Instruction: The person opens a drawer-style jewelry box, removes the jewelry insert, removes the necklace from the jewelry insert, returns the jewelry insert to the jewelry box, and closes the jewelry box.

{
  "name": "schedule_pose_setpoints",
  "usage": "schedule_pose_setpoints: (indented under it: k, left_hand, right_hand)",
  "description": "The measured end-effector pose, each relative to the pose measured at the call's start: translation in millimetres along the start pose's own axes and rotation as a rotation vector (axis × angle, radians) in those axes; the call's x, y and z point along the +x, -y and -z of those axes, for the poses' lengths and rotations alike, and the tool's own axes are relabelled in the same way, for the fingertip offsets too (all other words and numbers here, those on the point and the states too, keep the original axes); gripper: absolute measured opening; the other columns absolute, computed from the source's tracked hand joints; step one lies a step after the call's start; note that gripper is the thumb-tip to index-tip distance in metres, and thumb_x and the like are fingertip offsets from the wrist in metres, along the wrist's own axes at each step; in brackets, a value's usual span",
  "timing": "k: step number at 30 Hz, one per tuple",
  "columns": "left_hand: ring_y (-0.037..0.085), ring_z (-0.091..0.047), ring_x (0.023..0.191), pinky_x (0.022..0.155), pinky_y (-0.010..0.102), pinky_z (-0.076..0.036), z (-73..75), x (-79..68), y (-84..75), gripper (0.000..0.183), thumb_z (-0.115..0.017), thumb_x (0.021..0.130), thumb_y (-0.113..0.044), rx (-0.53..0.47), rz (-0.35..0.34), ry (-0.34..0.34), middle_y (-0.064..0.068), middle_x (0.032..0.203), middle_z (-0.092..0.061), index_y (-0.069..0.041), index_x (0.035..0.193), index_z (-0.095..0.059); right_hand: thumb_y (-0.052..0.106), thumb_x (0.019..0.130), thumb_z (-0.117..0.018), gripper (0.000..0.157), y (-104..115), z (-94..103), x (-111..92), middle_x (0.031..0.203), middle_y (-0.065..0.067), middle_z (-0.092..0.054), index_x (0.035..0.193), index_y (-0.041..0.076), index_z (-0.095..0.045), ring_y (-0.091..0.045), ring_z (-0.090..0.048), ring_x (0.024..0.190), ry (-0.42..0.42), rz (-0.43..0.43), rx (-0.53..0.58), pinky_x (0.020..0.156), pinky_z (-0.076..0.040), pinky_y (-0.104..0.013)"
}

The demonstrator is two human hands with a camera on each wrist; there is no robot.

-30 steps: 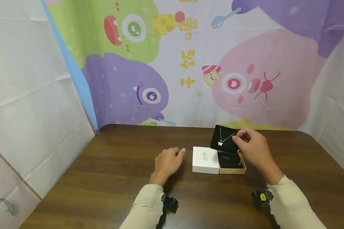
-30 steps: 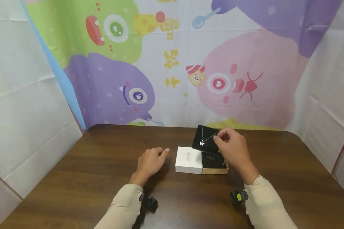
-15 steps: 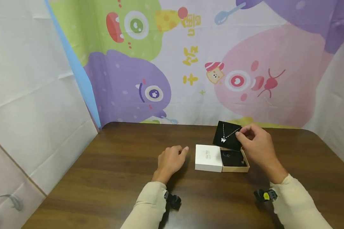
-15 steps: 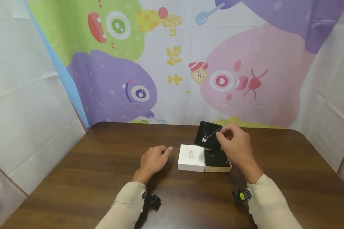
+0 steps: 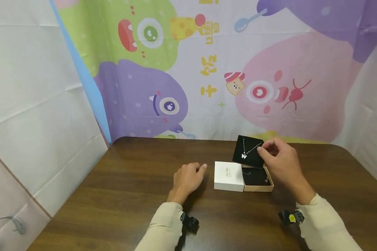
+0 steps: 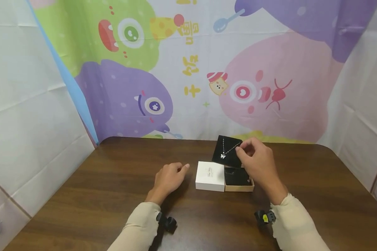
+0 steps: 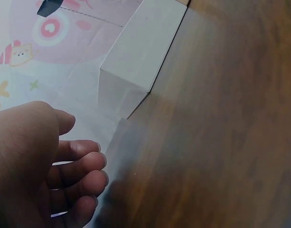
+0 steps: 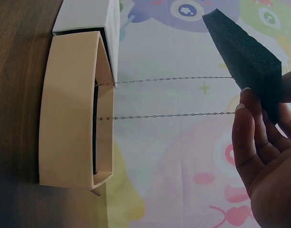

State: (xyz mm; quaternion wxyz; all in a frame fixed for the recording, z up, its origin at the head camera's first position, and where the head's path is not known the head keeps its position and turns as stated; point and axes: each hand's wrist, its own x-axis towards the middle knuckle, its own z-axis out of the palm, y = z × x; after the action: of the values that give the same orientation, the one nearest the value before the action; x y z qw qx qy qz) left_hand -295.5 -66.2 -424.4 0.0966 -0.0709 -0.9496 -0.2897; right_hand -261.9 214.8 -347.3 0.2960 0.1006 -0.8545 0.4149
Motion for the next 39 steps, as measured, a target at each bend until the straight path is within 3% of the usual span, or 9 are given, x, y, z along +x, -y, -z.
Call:
schedule_pose_setpoints:
  k: [39]
  left_hand:
    - [0.017,-0.053,0.063,0.064,0.040,-0.042,-1.0,-0.1,1.6,0.042,-0.052,0.102,-0.046,-0.006,-0.005,-0.001,-0.003,0.065,-0.054,-0.020,0.070,-0.058]
  right_hand:
    - [0.008,0.092,-0.071,0.012,15,0.1,-4,0.080,-0.003,-0.061,0.097,0.004,-0.062,-0.012,-0.053,0.066,-0.080,0.104,0.077,0.060,-0.041,-0.017]
